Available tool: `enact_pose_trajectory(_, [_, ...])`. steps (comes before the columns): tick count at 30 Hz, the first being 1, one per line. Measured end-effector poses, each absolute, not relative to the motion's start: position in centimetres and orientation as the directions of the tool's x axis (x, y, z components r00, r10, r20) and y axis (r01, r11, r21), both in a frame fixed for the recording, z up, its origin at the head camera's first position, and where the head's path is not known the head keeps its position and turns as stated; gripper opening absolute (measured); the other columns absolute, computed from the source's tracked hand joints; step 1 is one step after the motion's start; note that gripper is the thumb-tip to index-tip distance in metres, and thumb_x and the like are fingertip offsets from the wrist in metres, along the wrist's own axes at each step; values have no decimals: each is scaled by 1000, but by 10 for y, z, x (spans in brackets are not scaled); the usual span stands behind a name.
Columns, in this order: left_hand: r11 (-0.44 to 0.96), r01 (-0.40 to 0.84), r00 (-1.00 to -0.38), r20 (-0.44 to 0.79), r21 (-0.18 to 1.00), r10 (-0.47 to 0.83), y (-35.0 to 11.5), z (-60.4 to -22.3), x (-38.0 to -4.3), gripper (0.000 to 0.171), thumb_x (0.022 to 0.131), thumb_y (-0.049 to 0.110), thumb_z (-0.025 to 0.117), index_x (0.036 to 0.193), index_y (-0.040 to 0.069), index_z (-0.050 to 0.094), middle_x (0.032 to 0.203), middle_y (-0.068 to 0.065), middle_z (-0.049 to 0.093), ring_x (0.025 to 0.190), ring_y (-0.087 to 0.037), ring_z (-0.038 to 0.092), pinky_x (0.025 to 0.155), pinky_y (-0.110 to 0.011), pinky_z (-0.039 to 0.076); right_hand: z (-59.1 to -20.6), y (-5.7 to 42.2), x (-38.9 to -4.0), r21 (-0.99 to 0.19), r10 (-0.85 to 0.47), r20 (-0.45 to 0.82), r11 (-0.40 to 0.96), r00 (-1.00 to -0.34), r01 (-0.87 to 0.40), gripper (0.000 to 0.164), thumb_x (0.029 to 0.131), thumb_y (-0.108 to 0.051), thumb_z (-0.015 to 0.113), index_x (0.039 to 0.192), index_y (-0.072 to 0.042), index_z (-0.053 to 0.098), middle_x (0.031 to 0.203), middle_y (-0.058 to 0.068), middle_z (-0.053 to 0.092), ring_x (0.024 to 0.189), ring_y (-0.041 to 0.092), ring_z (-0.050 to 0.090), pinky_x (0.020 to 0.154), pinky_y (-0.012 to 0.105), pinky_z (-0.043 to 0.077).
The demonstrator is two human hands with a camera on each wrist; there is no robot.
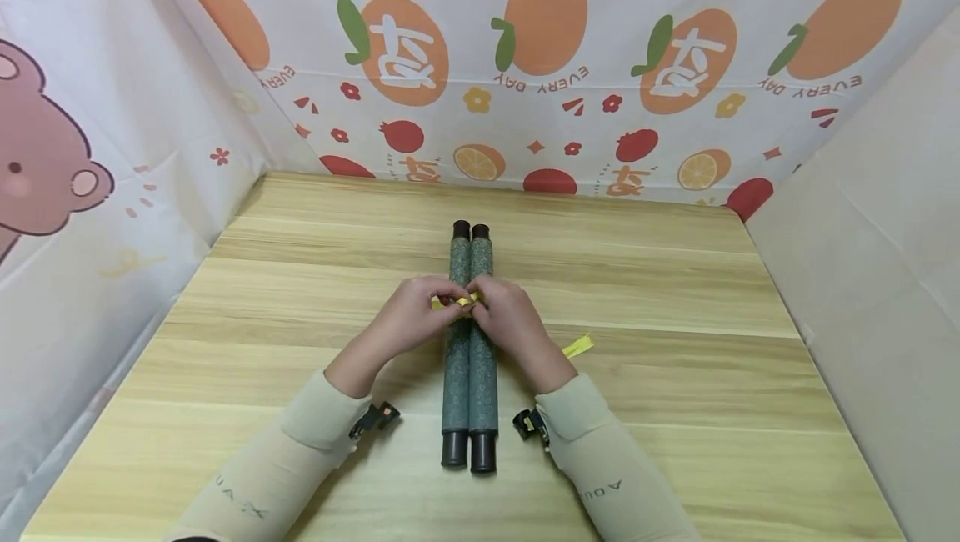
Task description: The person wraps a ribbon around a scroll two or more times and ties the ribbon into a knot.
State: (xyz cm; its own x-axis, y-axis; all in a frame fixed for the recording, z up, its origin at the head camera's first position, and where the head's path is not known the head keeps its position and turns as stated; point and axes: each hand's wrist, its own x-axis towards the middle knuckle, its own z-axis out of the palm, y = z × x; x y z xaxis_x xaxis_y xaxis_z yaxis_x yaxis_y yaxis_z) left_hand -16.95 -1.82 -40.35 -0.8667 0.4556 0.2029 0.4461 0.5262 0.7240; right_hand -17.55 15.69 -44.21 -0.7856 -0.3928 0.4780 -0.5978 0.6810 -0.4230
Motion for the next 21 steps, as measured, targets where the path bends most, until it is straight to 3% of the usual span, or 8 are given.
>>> enact_pose_trajectory(4, [539,417,-877,169,732,449,-17,-406,-168,10,84,12,66,91,12,73,85,-2,69,74,-9,57,64,-28,52,-442,157,-173,-433,-381,481,680,-790,-592,16,82,-5,66,93,-8,55,71,8,65,53,12,45,49,30,44])
enact_pose_trajectory(9, [541,419,-875,164,729,457,-15,-409,-168,9,84,11,66,91,11,72,84,-3,70,74,-9,58,65,-29,53,-444,158,-172,-455,-386,464,669,-797,-588,18,82,-3,66,94,-9,54,75,8,64,59,14,47,52,31,45])
enact_pose_trajectory(14, [538,436,-870,185,722,457,-15,-413,-167,6,81,10,69,87,11,71,82,-3,70,73,-9,58,65,-29,53,-444,160,-171,-483,-398,454,642,-797,-596,24,75,7,65,90,-9,55,82,7,61,67,16,49,55,32,45])
enact_pose_trajectory(21, [550,461,-869,228,697,440,-14,-417,-167,10,74,4,68,77,14,70,77,-2,70,71,-13,59,61,-29,50,-444,163,-169,-606,-405,397,558,-824,-567,28,70,13,61,88,-7,54,86,8,59,71,16,51,56,32,50])
